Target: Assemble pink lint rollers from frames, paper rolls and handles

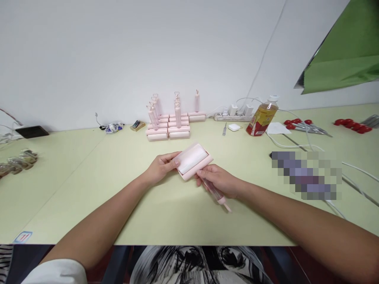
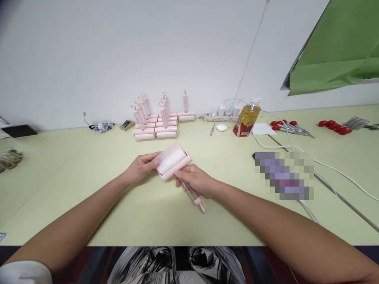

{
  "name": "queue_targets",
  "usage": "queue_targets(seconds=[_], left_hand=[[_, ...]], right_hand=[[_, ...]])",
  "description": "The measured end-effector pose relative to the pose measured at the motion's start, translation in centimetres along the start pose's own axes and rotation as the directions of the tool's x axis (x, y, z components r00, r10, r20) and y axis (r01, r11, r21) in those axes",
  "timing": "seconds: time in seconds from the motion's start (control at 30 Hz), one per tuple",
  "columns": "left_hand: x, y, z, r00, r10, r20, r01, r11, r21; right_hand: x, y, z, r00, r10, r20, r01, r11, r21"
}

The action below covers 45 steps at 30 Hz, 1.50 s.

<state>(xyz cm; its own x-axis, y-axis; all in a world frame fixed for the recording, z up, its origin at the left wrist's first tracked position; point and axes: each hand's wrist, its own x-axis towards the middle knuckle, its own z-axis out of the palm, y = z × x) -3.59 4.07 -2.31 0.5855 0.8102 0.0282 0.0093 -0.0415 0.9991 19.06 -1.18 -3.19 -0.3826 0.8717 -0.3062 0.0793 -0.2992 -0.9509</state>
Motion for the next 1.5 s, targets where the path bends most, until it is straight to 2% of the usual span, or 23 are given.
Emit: queue_targets(seconds=[0.23, 0.33, 0.4, 0.5, 0.6, 0.7, 0.83, 0.97, 1.03, 1.13, 1.23, 1.3, 1.4, 1.5], left_hand=[[-0.4, 0.1, 0.9, 0.996, -0.042, 0.076, 0.044, 0.999, -0.03], [-0.4, 0.0, 1.2, 0.994, -0.039, 0.1, 0.047, 0.996, -0.081], [-0.4, -0.2, 1.4, 0.994, -0.023, 0.106, 0.034, 0.994, -0.105], [-0.3, -0.5, 1.5, 0.998, -0.001, 0.055, 0.006, 0.997, -0.083], [0.0, -0.7, 1.3, 0.997, -0.074, -0.027, 0.073, 0.997, -0.036], [0.3, -0.7, 1.1, 0.976, -0.202, -0.083, 0.197, 0.979, -0.059], [0.3, -0.2, 0.9, 0.932, -0.351, -0.09, 0.351, 0.936, -0.009], [0.0, 0.2, 0.8, 0.892, -0.445, -0.072, 0.451, 0.881, 0.139], [-0.1, 0.2, 0.8, 0.889, -0.452, -0.072, 0.457, 0.866, 0.203], [-0.1, 0.2, 0.8, 0.901, -0.417, -0.12, 0.434, 0.867, 0.246], [0.1, 0.1, 0.7, 0.924, -0.35, -0.155, 0.38, 0.888, 0.259], [0.2, 0.0, 0.6, 0.939, -0.316, -0.138, 0.342, 0.902, 0.262], [0.3, -0.3, 0.5, 0.957, -0.266, -0.12, 0.289, 0.918, 0.272], [0.6, -0.9, 0.5, 0.978, -0.153, -0.141, 0.189, 0.936, 0.296]], right_hand=[[-0.3, 0.0, 0.0, 1.0, -0.002, -0.008, 0.002, 1.0, 0.006], [-0.1, 0.2, -0.2, 1.0, 0.005, -0.013, -0.004, 0.995, 0.097], [0.0, 0.4, -0.5, 0.999, -0.02, 0.031, 0.014, 0.983, 0.184], [0.0, 0.7, -0.8, 0.985, -0.104, 0.14, 0.065, 0.964, 0.256], [-0.1, 0.7, -0.9, 0.958, -0.207, 0.199, 0.149, 0.95, 0.273], [-0.1, 0.5, -0.8, 0.942, -0.309, 0.131, 0.281, 0.939, 0.197], [-0.2, 0.4, -0.5, 0.907, -0.42, -0.037, 0.418, 0.907, -0.054], [0.0, 0.9, -0.5, 0.866, -0.5, -0.005, 0.49, 0.852, -0.185], [0.1, 1.1, -0.6, 0.837, -0.546, 0.04, 0.528, 0.785, -0.324], [-0.1, 1.0, -0.5, 0.779, -0.611, 0.141, 0.578, 0.613, -0.538], [-0.3, 0.8, -0.3, 0.716, -0.652, 0.249, 0.632, 0.454, -0.628], [-0.3, 0.8, -0.2, 0.686, -0.662, 0.301, 0.641, 0.354, -0.681], [-0.2, 1.0, -0.1, 0.675, -0.626, 0.391, 0.633, 0.218, -0.743], [-0.2, 1.1, 0.1, 0.7, -0.554, 0.45, 0.616, 0.15, -0.774]])
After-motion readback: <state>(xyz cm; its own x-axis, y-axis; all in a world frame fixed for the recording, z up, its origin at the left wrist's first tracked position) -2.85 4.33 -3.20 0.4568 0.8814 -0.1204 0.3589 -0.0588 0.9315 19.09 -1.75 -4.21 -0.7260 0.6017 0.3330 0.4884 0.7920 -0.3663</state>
